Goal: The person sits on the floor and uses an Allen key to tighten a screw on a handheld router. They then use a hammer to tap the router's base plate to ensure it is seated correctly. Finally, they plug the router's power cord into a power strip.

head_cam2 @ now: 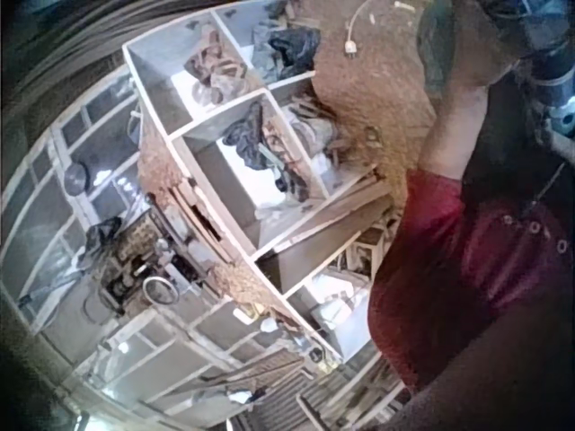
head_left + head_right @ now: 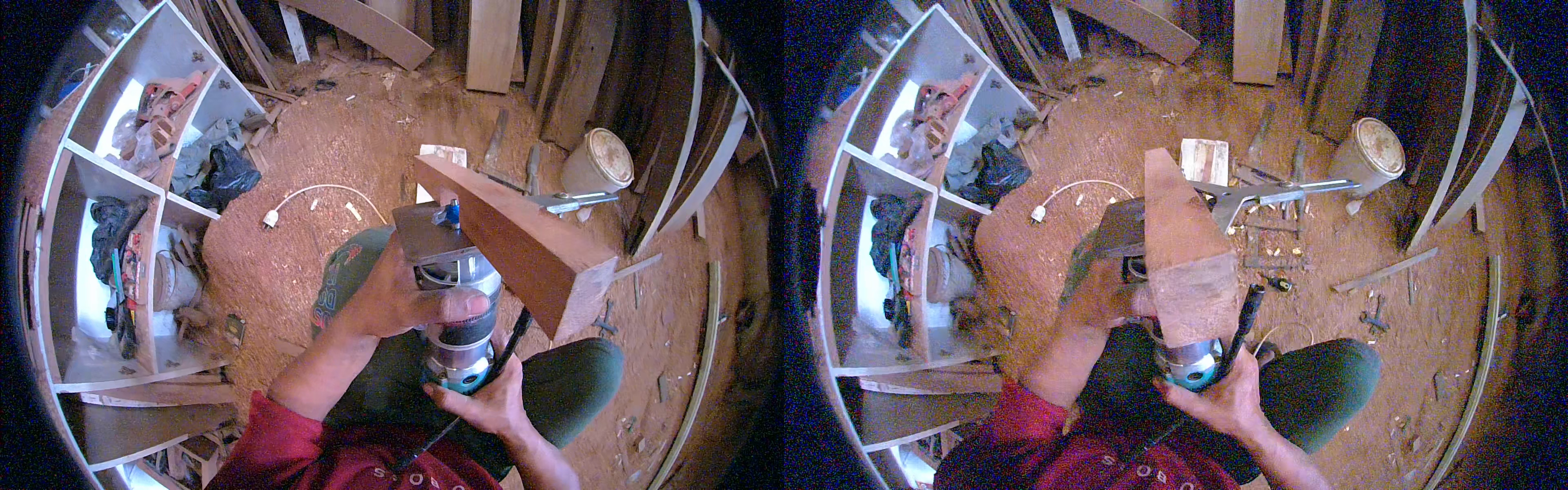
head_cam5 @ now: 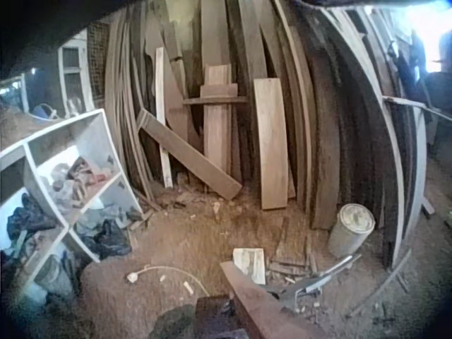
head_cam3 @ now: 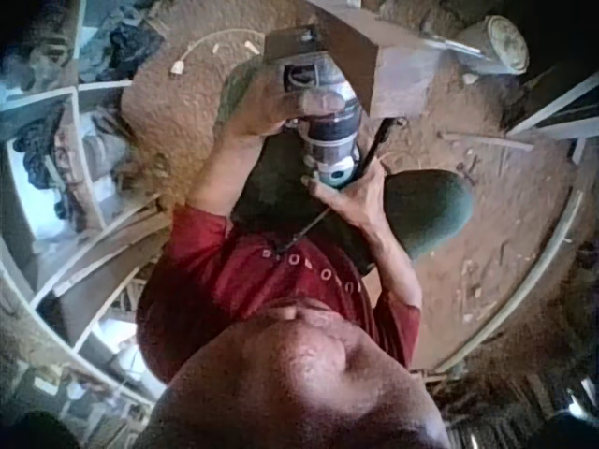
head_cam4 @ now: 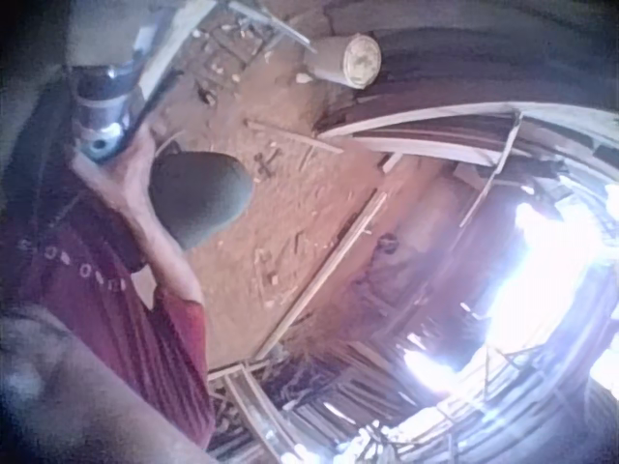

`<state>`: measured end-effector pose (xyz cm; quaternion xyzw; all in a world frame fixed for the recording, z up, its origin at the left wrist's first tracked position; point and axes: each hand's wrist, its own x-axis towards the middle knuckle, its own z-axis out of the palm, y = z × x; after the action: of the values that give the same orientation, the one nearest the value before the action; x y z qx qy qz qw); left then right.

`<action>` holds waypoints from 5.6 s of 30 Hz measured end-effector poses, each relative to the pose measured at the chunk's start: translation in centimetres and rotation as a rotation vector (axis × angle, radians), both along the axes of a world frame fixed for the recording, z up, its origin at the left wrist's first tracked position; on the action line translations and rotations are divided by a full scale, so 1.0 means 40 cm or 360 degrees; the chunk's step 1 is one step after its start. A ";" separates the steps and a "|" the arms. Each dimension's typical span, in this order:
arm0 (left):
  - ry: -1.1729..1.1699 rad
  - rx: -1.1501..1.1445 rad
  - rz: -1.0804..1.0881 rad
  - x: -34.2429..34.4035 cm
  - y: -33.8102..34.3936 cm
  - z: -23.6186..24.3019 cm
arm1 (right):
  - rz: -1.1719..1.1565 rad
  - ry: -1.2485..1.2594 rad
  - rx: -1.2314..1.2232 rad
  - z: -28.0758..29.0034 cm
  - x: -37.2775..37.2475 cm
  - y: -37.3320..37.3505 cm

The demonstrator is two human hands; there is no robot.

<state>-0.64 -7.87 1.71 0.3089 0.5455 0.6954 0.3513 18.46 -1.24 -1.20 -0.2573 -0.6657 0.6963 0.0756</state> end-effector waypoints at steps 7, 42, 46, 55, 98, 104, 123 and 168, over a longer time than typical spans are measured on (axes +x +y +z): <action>-0.0046 0.0005 -0.0024 -0.001 -0.003 0.009 | 0.0009 -0.0072 -0.0038 0.000 0.001 -0.002; -0.0162 0.0017 0.0175 0.025 0.000 0.021 | -0.0049 -0.0108 0.0404 -0.052 0.016 -0.009; -0.0131 -0.0080 0.0167 0.019 0.000 0.004 | -0.0052 -0.0085 0.0550 -0.057 0.011 0.009; 0.0029 0.0032 -0.0120 -0.019 -0.014 -0.002 | 0.0002 0.0139 0.0258 -0.020 0.007 0.003; -0.0070 0.0143 -0.0057 -0.012 -0.026 -0.002 | -0.0068 -0.0122 0.0189 -0.019 0.000 -0.046; -0.0088 0.0160 0.0012 -0.009 -0.023 0.002 | -0.0097 -0.0048 0.0119 -0.024 0.003 -0.052; -0.0085 0.0096 0.0008 -0.010 -0.017 0.000 | -0.0094 -0.0173 0.0005 0.022 -0.012 -0.029; -0.0097 -0.0016 -0.0039 -0.020 -0.064 -0.017 | -0.0100 -0.0175 -0.0453 0.041 -0.007 -0.045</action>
<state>-1.45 -10.41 1.04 0.2925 0.5341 0.6974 0.3779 18.17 -3.04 0.45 -0.3239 -0.5550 0.7658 0.0234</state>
